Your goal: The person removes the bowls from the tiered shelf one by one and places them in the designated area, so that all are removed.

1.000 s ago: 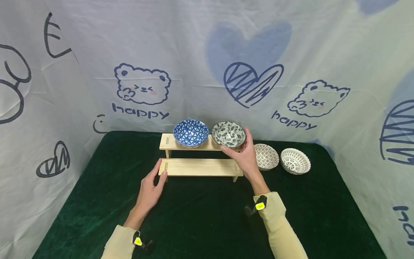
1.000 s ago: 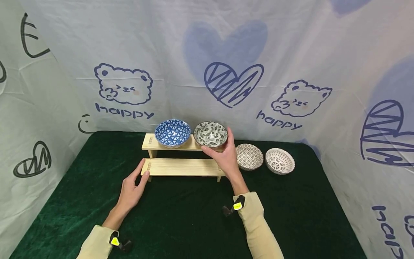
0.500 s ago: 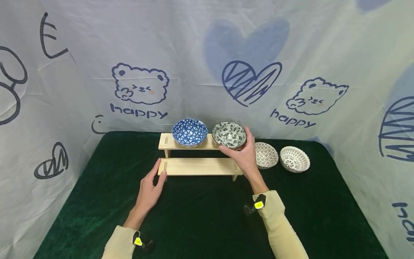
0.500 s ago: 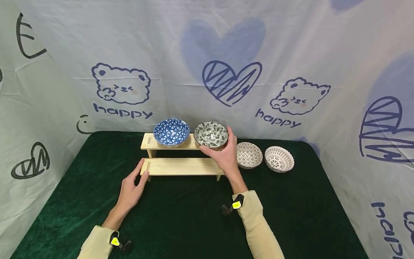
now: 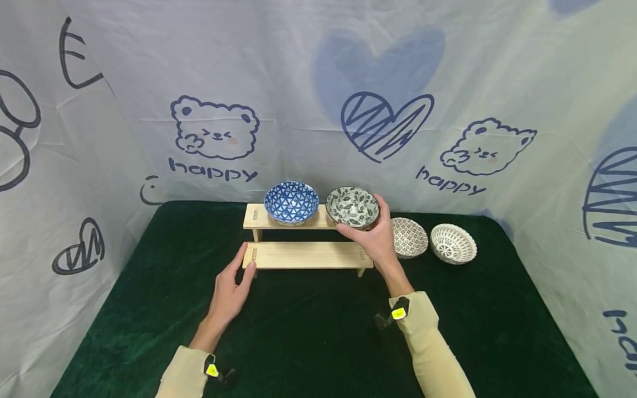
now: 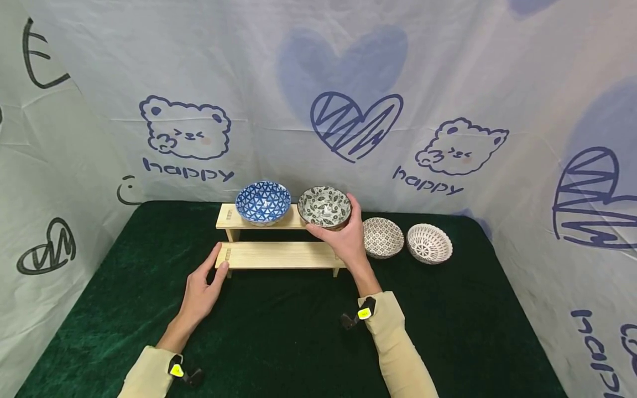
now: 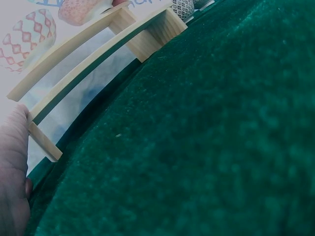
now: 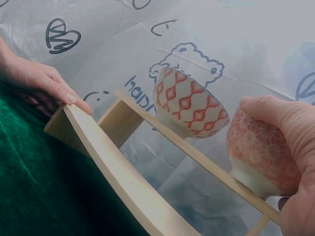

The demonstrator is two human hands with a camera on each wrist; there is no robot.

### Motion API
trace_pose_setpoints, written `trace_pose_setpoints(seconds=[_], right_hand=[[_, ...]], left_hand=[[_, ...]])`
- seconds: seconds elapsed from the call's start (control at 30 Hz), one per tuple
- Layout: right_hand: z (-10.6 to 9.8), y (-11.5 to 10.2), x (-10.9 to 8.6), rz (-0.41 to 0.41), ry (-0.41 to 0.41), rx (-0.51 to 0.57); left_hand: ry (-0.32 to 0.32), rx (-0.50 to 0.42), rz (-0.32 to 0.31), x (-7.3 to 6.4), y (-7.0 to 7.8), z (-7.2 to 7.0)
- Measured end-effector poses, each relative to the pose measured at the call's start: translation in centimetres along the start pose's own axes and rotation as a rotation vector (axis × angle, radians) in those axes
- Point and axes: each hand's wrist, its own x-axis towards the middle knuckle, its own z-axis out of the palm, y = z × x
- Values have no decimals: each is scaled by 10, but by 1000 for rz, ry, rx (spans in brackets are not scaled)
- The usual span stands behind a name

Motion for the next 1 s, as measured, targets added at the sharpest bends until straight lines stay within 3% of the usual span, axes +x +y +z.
trace_pose_setpoints(seconds=[0.4, 1.0], right_hand=[[-2, -1, -1, -16, -29, -20], [-9, -4, -6, -90, -27, 98]], left_hand=[[5, -5, 7, 0, -1, 1], [1, -1, -1, 0, 0, 2]])
